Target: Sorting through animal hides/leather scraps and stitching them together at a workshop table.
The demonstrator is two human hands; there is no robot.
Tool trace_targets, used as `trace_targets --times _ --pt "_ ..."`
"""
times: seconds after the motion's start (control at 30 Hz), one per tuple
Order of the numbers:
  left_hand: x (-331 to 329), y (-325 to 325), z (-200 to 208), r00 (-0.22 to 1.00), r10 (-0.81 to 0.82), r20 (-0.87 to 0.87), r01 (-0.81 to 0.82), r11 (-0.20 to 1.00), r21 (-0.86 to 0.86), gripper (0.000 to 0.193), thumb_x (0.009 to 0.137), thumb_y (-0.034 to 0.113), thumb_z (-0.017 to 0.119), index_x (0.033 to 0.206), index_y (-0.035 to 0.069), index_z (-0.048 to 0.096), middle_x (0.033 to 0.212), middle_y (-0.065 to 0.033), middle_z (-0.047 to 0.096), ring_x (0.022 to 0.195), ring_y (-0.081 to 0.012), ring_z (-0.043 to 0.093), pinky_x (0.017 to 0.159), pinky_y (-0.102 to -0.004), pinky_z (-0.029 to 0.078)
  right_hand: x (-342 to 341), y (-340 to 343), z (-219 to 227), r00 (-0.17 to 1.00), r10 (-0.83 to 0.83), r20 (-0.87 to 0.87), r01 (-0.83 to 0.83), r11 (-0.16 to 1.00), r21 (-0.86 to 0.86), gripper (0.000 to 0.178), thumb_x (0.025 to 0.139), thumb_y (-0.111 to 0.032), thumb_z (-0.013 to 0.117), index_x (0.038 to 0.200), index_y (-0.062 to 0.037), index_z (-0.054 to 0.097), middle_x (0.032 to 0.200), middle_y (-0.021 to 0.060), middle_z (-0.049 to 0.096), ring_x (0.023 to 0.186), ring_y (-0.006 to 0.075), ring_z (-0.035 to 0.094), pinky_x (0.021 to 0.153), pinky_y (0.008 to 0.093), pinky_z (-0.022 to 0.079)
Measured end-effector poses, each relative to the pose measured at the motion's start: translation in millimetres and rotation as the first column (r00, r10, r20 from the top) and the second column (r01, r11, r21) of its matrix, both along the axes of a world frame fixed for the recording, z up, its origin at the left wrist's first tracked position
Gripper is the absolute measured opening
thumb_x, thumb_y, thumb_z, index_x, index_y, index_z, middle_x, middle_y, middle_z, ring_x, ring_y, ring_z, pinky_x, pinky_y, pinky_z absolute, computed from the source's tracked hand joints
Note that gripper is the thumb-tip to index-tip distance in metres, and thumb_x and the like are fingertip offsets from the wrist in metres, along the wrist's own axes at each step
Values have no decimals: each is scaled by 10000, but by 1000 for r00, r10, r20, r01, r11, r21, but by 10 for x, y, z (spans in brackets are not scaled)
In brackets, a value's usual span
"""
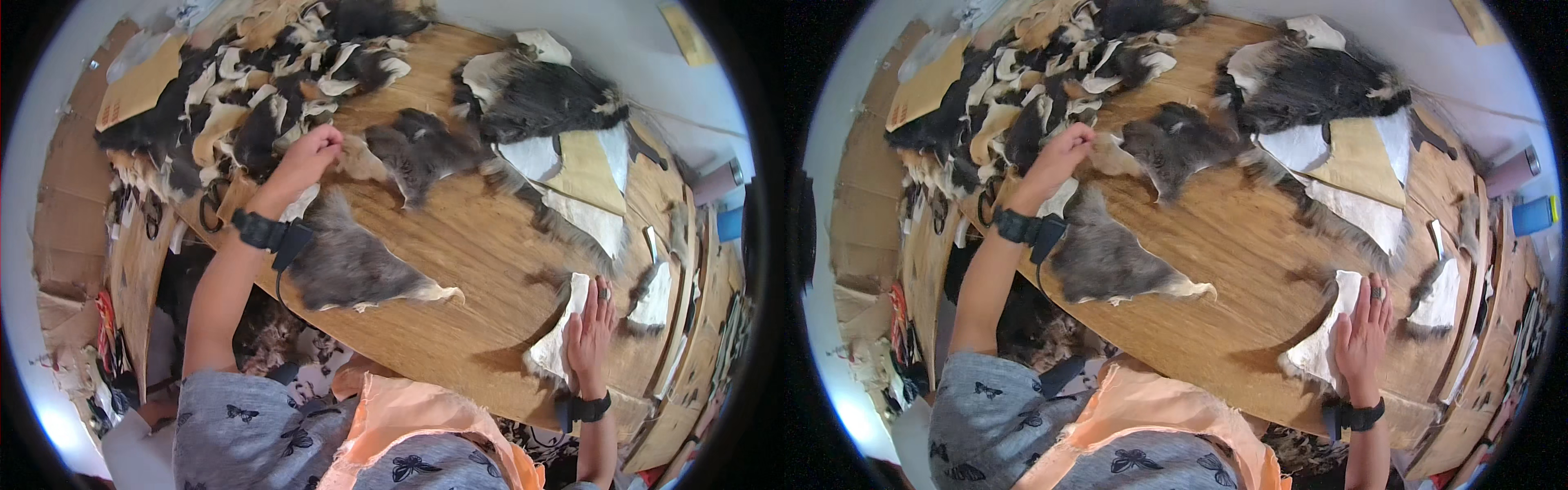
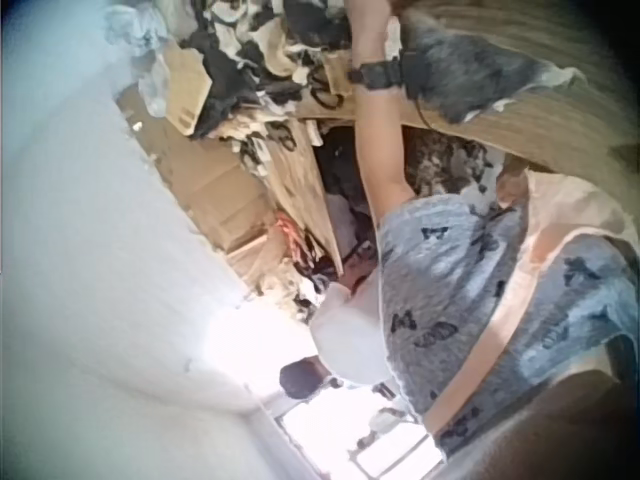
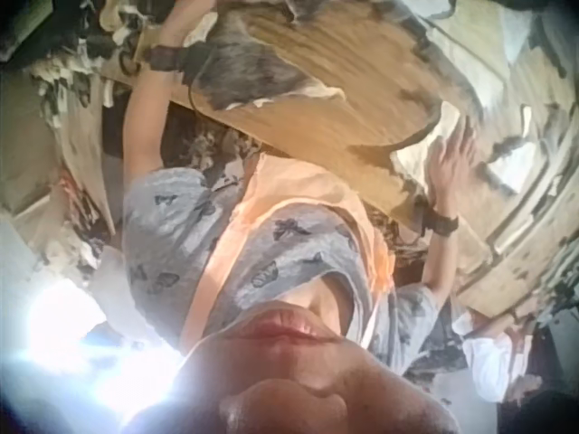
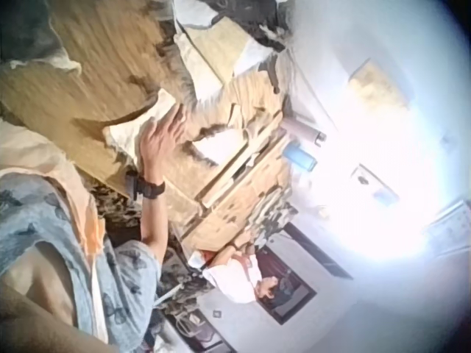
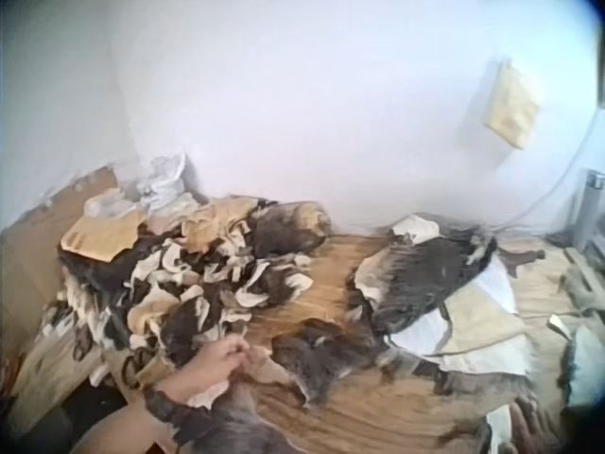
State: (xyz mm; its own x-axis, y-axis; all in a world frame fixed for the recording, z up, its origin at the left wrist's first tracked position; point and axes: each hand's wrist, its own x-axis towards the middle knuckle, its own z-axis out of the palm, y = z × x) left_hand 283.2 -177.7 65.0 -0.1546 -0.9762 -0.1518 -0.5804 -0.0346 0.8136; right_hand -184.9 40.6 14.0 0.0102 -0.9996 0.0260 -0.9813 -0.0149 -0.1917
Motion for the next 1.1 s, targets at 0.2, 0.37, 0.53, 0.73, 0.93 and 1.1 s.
trace_targets --times 0.2,0.37,0.53,0.73,0.93,1.1 --pt "-287 348 -2 618 153 -771 61 969 241 168 885 111 535 1050 79 527 988 -38 588 830 -121 587 671 -253 501 28 16 10 1000 -3 -31 2 999 -33 582 858 -267 428 1370 -25 295 1410 166 305 1329 350 220 1071 454 153" --pt "-1019 456 -29 809 233 -540 63 879 473 137 898 135 519 1029 92 519 953 -46 595 725 -112 558 646 -245 485 -16 67 -51 999 -36 -2 36 998 -52 596 843 -297 457 1362 -40 317 1414 142 310 1333 324 222 1071 444 161" --pt "-1399 613 58 972 -12 -235 46 989 140 118 891 92 469 989 70 532 919 -42 614 721 -66 527 598 -196 398 -56 7 -71 999 -21 26 25 991 -129 560 868 -334 452 1348 -64 353 1404 117 340 1329 289 249 1069 428 188" --pt "-2344 1267 167 797 -596 101 604 777 -177 111 856 78 525 893 9 603 864 -54 620 776 -170 591 734 -269 459 -461 -88 5 780 -120 615 291 939 -185 318 849 -134 530 1151 -32 528 1176 164 525 1015 316 544 836 354 443" --pt "-3085 1745 -194 499 -748 437 851 325 -413 441 834 238 583 1152 -53 489 1240 -220 463 1173 -351 427 951 -422 366 -676 -255 73 776 -238 584 339 938 -67 180 850 -159 586 972 -31 620 836 101 649 717 163 598 659 274 468" --pt "-3272 1601 -461 504 -642 578 864 369 -343 717 824 420 550 1290 -81 335 1389 -249 259 1302 -395 221 1035 -510 219 -701 -441 101 840 -236 489 261 965 18 217 813 -214 612 894 -14 627 809 153 626 726 251 603 664 330 473"
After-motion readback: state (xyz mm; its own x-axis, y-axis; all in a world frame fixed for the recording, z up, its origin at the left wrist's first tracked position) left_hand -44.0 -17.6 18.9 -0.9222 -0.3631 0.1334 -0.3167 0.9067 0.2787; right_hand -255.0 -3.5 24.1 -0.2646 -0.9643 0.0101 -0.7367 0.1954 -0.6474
